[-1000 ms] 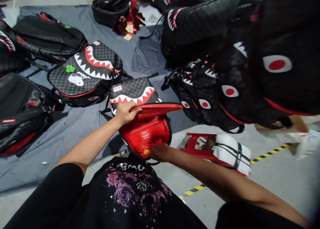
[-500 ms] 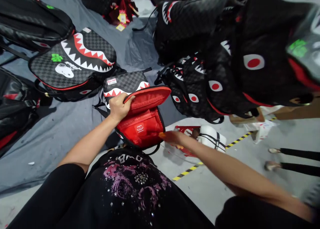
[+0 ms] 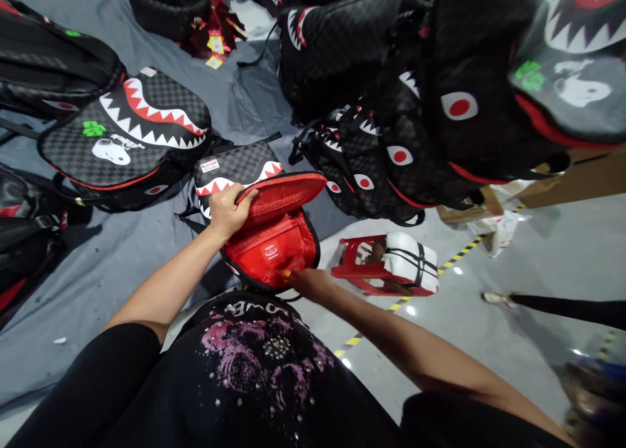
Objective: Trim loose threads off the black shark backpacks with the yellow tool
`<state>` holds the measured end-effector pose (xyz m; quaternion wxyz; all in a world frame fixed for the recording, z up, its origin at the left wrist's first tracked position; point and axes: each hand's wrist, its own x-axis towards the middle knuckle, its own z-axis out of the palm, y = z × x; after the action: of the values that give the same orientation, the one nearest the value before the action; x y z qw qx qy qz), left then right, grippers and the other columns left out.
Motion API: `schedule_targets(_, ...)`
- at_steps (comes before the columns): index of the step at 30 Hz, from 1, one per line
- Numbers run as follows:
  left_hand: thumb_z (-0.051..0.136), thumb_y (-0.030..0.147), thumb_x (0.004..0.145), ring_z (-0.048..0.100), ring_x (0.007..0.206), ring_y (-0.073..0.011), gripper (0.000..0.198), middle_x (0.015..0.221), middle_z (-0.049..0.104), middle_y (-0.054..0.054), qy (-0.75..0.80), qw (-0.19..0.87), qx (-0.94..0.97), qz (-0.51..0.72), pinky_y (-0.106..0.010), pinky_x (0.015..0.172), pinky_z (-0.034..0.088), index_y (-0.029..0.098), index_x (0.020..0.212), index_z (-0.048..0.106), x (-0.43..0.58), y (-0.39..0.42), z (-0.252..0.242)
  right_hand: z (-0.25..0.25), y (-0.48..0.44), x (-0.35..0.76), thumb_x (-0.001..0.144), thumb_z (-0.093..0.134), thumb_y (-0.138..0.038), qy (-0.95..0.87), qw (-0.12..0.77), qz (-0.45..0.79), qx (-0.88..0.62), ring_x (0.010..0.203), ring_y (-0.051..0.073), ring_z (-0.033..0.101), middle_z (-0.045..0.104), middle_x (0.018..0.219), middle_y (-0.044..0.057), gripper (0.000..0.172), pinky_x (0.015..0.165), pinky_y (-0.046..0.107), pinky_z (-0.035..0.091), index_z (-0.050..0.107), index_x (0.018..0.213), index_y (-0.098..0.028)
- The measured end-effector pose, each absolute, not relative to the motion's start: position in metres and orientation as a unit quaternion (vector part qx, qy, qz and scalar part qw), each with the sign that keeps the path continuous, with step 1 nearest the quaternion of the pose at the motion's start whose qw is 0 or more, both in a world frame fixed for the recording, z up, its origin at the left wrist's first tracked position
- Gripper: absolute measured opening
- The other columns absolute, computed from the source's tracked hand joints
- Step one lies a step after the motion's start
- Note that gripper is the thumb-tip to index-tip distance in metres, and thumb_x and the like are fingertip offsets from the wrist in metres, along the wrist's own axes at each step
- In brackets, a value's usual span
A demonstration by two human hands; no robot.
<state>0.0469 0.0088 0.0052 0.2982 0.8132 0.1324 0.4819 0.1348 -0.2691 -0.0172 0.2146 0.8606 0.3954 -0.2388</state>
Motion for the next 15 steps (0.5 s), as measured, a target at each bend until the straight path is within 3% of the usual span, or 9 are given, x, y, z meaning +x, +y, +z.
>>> schedule_targets(5, 0.047, 0.058, 0.097, 0.035, 0.049, -0.0103, 0.054, 0.053, 0.037, 0.004, 0.135, 0.322, 0.796, 0.495, -0.028, 0.053, 0.025, 0.020, 0.059, 0.041, 0.051, 0.008, 0.007, -0.046, -0.256, 0.121, 0.103, 0.040, -0.026, 0.371, 0.191, -0.186, 0.890, 0.091, 0.029, 0.072, 0.071, 0.099, 0.020, 0.034, 0.075, 0.036, 0.053, 0.054, 0.130, -0.009)
schedule_targets(8, 0.048, 0.057, 0.096, 0.035, 0.048, -0.0103, 0.054, 0.052, 0.037, 0.004, 0.134, 0.340, 0.786, 0.499, -0.028, 0.053, 0.026, 0.020, 0.058, 0.040, 0.054, 0.006, 0.006, -0.071, -0.239, 0.111, 0.103, 0.043, -0.036, 0.397, 0.140, -0.168, 0.891, 0.101, 0.025, 0.070, 0.071, 0.109, 0.015, 0.038, 0.081, 0.029, 0.049, 0.050, 0.136, -0.018)
schedule_targets(13, 0.047, 0.060, 0.096, 0.034, 0.049, -0.0106, 0.056, 0.052, 0.037, 0.004, 0.152, 0.353, 0.777, 0.499, -0.028, 0.053, 0.027, 0.021, 0.058, 0.038, 0.052, 0.007, 0.001, -0.104, -0.221, 0.103, 0.108, 0.023, -0.033, 0.323, 0.094, -0.129, 0.933, 0.094, 0.025, 0.070, 0.070, 0.111, 0.019, 0.045, 0.071, 0.027, 0.045, 0.046, 0.137, -0.007)
schedule_targets(15, 0.045, 0.062, 0.096, 0.034, 0.050, -0.0107, 0.057, 0.052, 0.036, 0.004, 0.163, 0.352, 0.773, 0.503, -0.028, 0.053, 0.027, 0.021, 0.058, 0.038, 0.052, 0.009, -0.001, -0.110, -0.222, 0.105, 0.107, 0.029, -0.036, 0.329, 0.074, -0.131, 0.932, 0.094, 0.023, 0.070, 0.070, 0.112, 0.016, 0.044, 0.071, 0.025, 0.043, 0.046, 0.139, -0.011)
